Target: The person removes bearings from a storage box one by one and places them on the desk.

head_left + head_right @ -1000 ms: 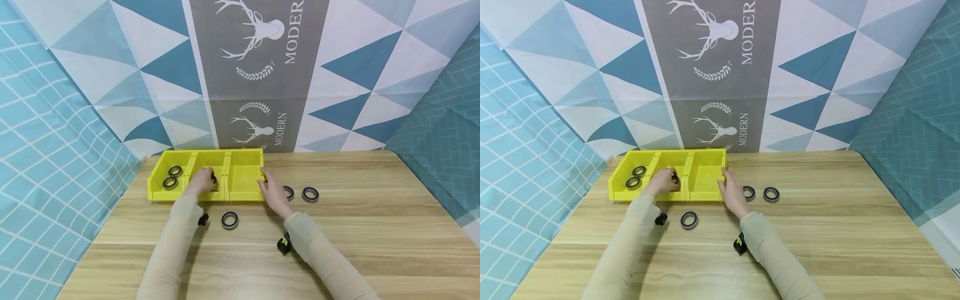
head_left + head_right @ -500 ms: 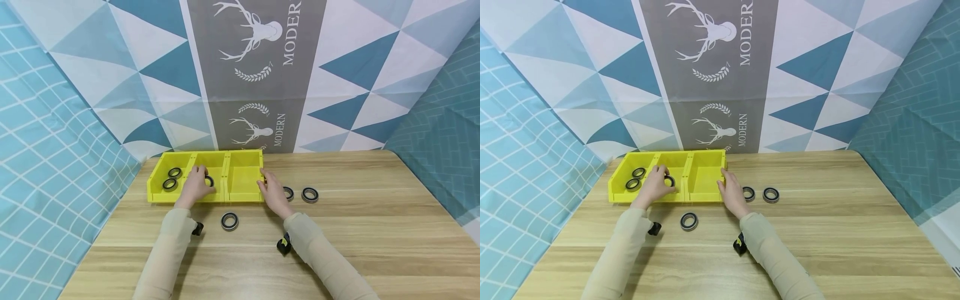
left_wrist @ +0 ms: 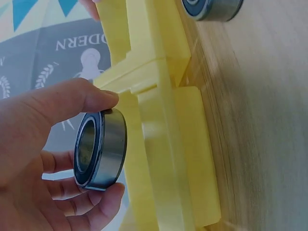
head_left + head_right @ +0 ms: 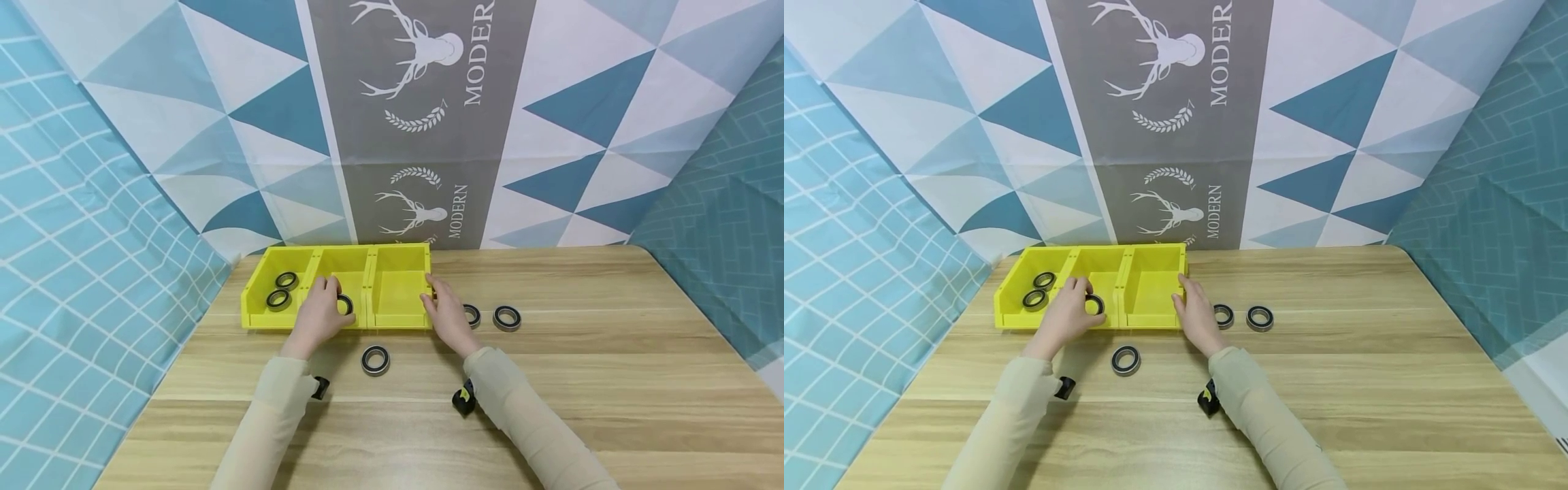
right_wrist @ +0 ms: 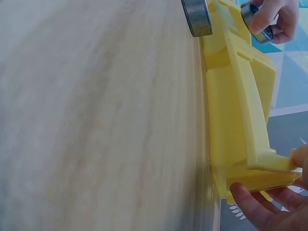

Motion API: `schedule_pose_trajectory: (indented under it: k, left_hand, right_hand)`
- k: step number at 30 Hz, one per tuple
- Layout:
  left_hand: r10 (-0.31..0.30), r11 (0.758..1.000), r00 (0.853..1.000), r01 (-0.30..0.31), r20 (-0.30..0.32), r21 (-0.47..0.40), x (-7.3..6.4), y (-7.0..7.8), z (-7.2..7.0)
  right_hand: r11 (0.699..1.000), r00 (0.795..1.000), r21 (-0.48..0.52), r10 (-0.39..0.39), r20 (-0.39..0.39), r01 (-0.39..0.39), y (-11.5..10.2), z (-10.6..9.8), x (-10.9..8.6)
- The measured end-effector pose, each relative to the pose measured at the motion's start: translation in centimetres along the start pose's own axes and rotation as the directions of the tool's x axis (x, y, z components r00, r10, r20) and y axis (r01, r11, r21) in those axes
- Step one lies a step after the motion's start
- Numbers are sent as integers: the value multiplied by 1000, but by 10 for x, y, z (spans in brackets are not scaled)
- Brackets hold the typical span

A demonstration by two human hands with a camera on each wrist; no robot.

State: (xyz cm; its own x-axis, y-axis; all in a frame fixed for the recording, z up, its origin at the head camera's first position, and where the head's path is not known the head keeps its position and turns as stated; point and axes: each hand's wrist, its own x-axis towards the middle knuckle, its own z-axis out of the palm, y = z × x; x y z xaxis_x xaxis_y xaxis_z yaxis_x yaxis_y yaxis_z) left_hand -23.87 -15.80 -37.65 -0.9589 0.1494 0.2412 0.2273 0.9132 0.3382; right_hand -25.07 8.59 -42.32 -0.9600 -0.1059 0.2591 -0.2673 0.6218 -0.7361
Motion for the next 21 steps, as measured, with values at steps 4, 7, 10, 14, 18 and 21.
schedule_pose_trajectory:
  k: [4,7,10,14,18,21]
  left_hand:
    - [10,1000,1000,-10,10,10,-7,3,-2]
    - [5,1000,999,-6,36,20,-13,5,-3]
    - [2,1000,998,-3,60,22,-18,5,-1]
    - [20,999,997,-23,78,37,-26,3,2]
    - [40,997,995,-46,91,66,-32,2,5]
    - [52,995,992,-61,115,79,-36,2,5]
  right_hand:
    - [1000,1000,7,-3,-5,3,0,0,0]
    - [1000,1000,6,0,-9,0,1,0,0]
    - [1000,1000,2,2,-9,-1,1,0,0]
    - [1000,1000,2,2,-5,-2,0,0,0]
    - [1000,1000,0,2,-4,-2,0,0,0]
    - [1000,1000,-2,-1,-3,1,0,0,0]
